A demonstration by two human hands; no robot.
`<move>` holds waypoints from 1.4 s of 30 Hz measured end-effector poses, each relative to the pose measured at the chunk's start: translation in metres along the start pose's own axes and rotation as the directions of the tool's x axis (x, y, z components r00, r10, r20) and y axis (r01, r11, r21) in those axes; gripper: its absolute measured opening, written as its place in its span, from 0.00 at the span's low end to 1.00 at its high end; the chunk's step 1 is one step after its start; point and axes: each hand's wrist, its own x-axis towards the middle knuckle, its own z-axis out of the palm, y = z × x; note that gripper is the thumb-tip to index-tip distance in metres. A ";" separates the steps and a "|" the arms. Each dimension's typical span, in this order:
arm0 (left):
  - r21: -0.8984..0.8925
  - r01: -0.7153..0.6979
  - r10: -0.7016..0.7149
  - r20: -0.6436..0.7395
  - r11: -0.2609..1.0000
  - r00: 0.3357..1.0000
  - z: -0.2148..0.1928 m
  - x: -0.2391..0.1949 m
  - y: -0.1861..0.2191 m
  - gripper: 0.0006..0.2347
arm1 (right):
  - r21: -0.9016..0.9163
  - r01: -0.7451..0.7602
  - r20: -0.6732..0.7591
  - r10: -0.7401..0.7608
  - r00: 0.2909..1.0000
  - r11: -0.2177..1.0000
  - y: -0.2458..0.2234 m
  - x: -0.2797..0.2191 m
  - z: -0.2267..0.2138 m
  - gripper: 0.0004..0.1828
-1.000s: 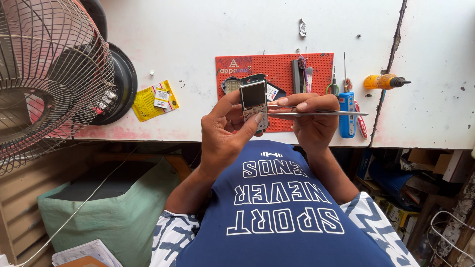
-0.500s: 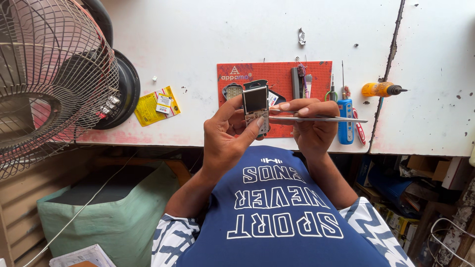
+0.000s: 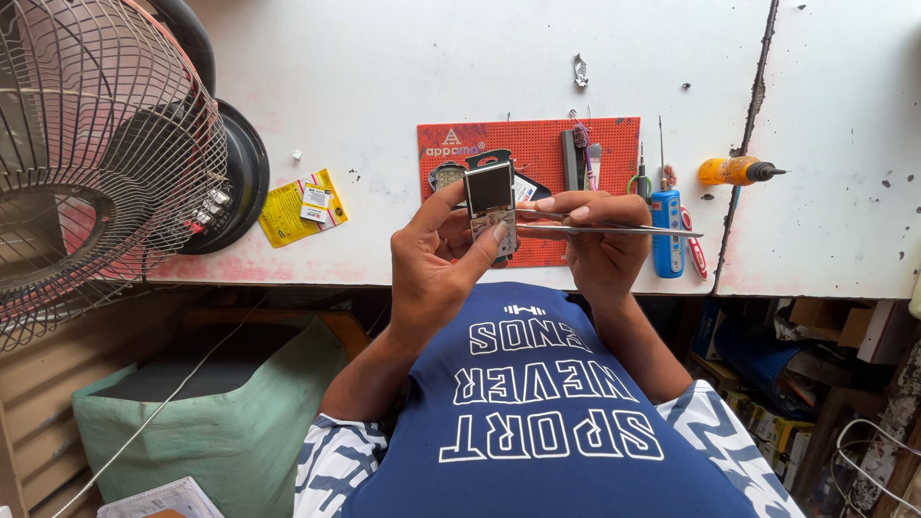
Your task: The person cleans the keypad area of a disassembled mobile phone using a toothbrush and a liquid from a bottle, then uses a hot air gun on the keypad. The phone remains disassembled throughout the clip.
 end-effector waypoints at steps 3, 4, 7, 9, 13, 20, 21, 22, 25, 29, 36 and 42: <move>-0.012 0.030 -0.031 -0.014 0.999 0.999 0.000 0.000 0.001 0.20 | 0.033 -0.005 0.023 0.004 1.000 0.999 -0.003 0.004 0.002 0.08; -0.005 0.018 -0.018 -0.010 1.000 1.000 0.000 0.000 0.001 0.19 | 0.046 0.006 0.047 -0.008 0.999 0.999 -0.004 0.006 0.003 0.07; 0.010 -0.009 0.009 -0.006 1.000 1.000 0.000 -0.003 0.001 0.19 | 0.111 -0.001 0.085 -0.009 0.996 0.994 -0.009 0.008 0.008 0.06; 0.017 -0.021 0.021 -0.016 1.000 1.000 0.001 -0.004 0.002 0.19 | 0.186 -0.042 0.065 0.031 0.997 0.982 -0.011 0.007 0.011 0.06; 0.045 0.012 -0.010 -0.035 0.999 0.999 0.003 -0.004 0.003 0.19 | 0.170 -0.017 0.056 0.007 0.998 0.985 -0.010 0.008 0.012 0.07; -0.019 0.025 -0.025 -0.024 1.000 0.999 0.003 -0.003 0.004 0.18 | 0.179 -0.022 0.058 0.012 0.998 0.984 -0.003 0.006 0.007 0.07; -0.015 0.032 -0.032 -0.024 0.999 0.999 0.003 -0.003 0.004 0.18 | 0.186 -0.024 0.058 0.013 0.998 0.982 -0.003 0.005 0.007 0.07; -0.013 0.026 -0.026 -0.022 1.000 0.999 0.003 -0.004 0.004 0.18 | 0.170 -0.017 0.054 0.008 0.999 0.985 -0.002 0.005 0.008 0.07; -0.006 0.011 -0.012 -0.019 1.000 1.000 0.003 -0.002 0.004 0.18 | 0.157 -0.010 0.040 0.003 0.999 0.988 -0.001 0.006 0.009 0.07; 0.005 0.019 -0.019 -0.030 1.000 0.999 0.004 -0.001 0.004 0.19 | 0.226 -0.040 0.032 0.034 0.999 0.973 0.000 0.006 0.010 0.06; -0.015 0.019 -0.020 -0.026 1.000 0.999 0.004 0.000 0.003 0.19 | 0.270 -0.042 0.037 0.033 0.999 0.962 0.000 0.008 0.011 0.07; -0.088 0.063 -0.063 0.002 0.994 0.998 0.000 0.002 0.000 0.20 | 0.377 -0.102 0.033 0.097 0.995 0.920 -0.001 0.014 0.012 0.06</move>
